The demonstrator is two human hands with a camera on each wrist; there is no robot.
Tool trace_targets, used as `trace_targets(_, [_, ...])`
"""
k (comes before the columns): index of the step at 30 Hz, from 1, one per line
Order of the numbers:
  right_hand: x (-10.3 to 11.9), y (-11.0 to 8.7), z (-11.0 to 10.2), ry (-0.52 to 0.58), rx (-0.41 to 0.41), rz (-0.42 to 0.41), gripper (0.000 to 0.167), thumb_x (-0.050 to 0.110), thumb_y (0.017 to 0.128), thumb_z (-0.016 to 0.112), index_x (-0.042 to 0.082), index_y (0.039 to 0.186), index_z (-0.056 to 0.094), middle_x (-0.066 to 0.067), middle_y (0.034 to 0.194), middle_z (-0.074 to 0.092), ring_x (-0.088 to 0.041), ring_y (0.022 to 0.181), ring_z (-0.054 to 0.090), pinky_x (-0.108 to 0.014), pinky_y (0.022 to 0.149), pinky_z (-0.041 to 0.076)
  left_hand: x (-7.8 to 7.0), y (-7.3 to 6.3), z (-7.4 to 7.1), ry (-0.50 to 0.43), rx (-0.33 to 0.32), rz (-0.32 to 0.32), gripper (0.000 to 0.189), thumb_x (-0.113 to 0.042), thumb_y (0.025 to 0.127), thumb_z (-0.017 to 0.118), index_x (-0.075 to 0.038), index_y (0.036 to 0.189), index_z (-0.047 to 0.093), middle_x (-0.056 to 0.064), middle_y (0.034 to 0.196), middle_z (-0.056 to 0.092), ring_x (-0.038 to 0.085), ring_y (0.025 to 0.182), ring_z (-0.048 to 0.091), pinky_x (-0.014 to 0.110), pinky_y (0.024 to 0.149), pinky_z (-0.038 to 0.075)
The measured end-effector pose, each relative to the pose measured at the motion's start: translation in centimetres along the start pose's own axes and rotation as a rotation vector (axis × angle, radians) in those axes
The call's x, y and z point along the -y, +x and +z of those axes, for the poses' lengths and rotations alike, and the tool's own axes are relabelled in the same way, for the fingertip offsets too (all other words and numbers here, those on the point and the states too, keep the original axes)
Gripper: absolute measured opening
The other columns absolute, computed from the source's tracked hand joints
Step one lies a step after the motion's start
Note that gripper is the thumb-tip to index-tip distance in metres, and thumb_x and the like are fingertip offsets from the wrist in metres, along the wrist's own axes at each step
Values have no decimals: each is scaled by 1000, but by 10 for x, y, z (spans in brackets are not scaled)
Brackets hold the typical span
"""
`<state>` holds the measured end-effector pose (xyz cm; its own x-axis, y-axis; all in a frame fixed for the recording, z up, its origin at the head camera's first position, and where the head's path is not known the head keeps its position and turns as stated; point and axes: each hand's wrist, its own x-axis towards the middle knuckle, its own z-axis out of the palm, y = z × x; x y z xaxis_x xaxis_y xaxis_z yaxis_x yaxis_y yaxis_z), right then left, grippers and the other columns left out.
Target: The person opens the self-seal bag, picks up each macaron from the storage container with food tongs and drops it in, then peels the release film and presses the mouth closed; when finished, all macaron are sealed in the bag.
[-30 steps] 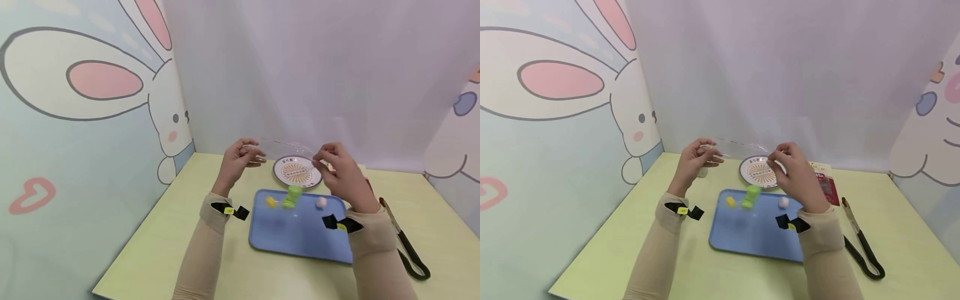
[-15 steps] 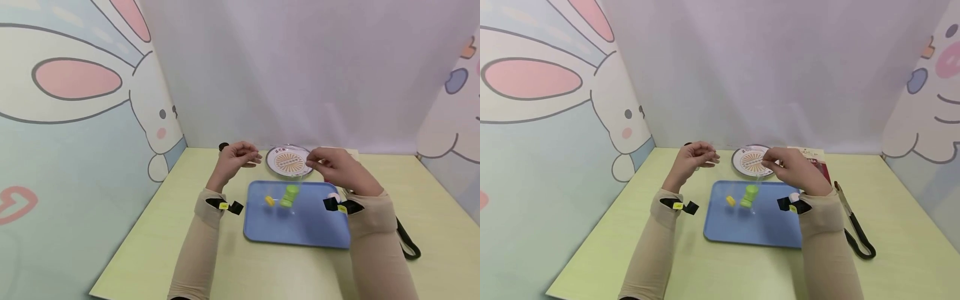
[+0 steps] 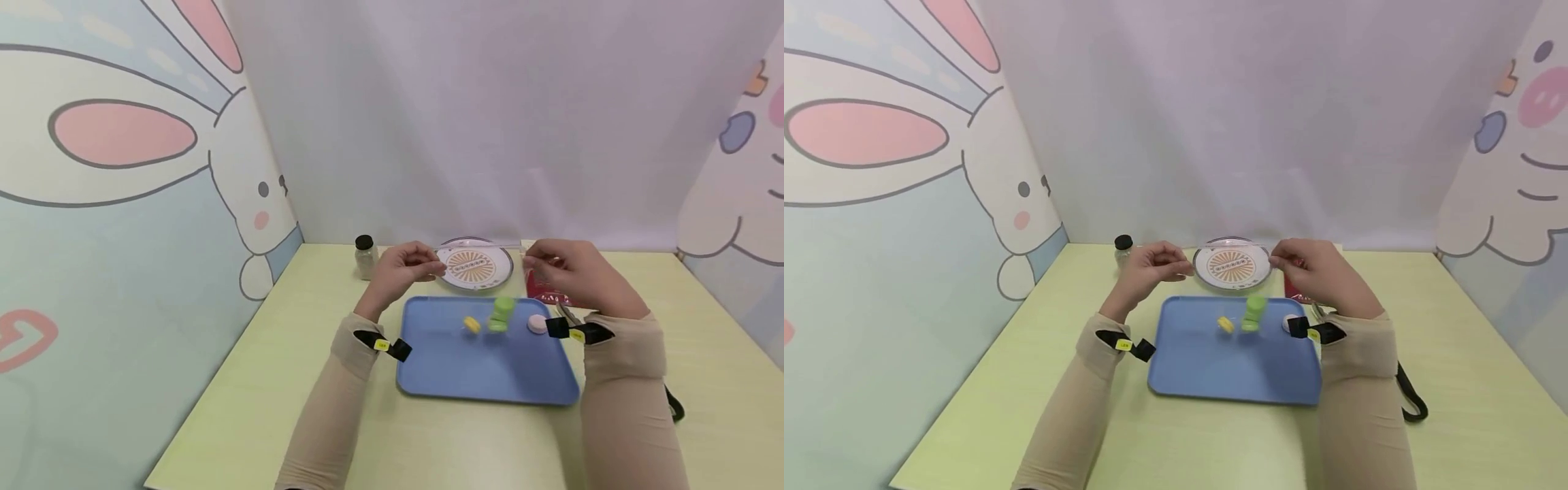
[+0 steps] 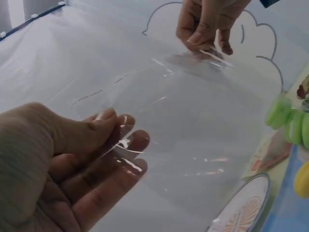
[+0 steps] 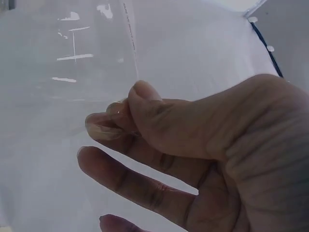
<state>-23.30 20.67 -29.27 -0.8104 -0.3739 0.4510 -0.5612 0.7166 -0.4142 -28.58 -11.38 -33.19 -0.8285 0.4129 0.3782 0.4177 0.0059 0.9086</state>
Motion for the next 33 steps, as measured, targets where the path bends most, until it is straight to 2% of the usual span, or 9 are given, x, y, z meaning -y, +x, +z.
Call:
trace_targets(3, [-6,-5,-7,-18,-37,21,10,17,98,65,21,96,74,2,93,71,-16,82,66,-32,72,55,4,1,17,3,-19,27,14,-9,90,76,0,98,68,10,92,75,31,89,73,41,79,60])
trace_targets(8, [-12,-7,-7,27,20,69,7,24,99,67,18,100,71,2,94,71,-16,87,65,-28,75,51,12,3,39,37,-68,72,14,-8,90,75,0,102,70,12,95,76,23,81,73,36,76,60])
trace_targets(14, [-14,-1,-1,179,124,153,65,37,94,73,15,144,38,-8,111,66,-24,104,65,-46,87,53,16,3,46,45,-78,121,23,-5,93,71,6,113,70,21,102,73,34,89,73,35,76,60])
trace_targets(16, [-17,-2,0,196,138,185,78,39,92,74,17,152,29,-7,112,66,-24,105,64,-48,90,51,17,3,46,39,-67,121,23,-5,94,70,7,113,69,21,103,73,34,91,72,35,77,60])
trace_targets(22, [-33,-4,4,200,121,194,68,37,94,72,15,148,36,-5,112,68,-23,103,65,-38,85,53,22,3,45,32,-63,126,20,-7,94,70,6,109,70,16,101,74,22,90,74,35,77,60])
trace_targets(24, [-34,-3,6,191,62,147,62,31,95,72,14,146,41,-6,119,63,-24,106,62,-37,83,53,23,3,45,40,-66,135,19,-8,94,70,5,109,71,14,100,75,20,89,74,35,77,60])
trace_targets(26, [-29,2,9,150,-73,35,53,22,92,76,13,139,52,-8,121,60,-26,111,56,-38,86,50,24,4,45,49,-68,142,19,-8,94,70,4,109,71,12,100,75,19,89,74,36,76,60])
trace_targets(30, [7,19,22,46,-311,-327,31,5,84,80,8,114,72,-8,116,64,-27,112,53,-42,91,43,23,4,45,78,-71,158,19,-10,95,70,2,110,71,9,100,75,18,88,73,36,76,60])
trace_targets(33, [36,30,37,24,-278,-522,25,1,82,80,4,106,74,-6,109,70,-26,107,60,-41,91,49,21,4,45,129,-77,195,17,-9,95,69,-3,111,73,9,101,75,18,88,73,33,74,60])
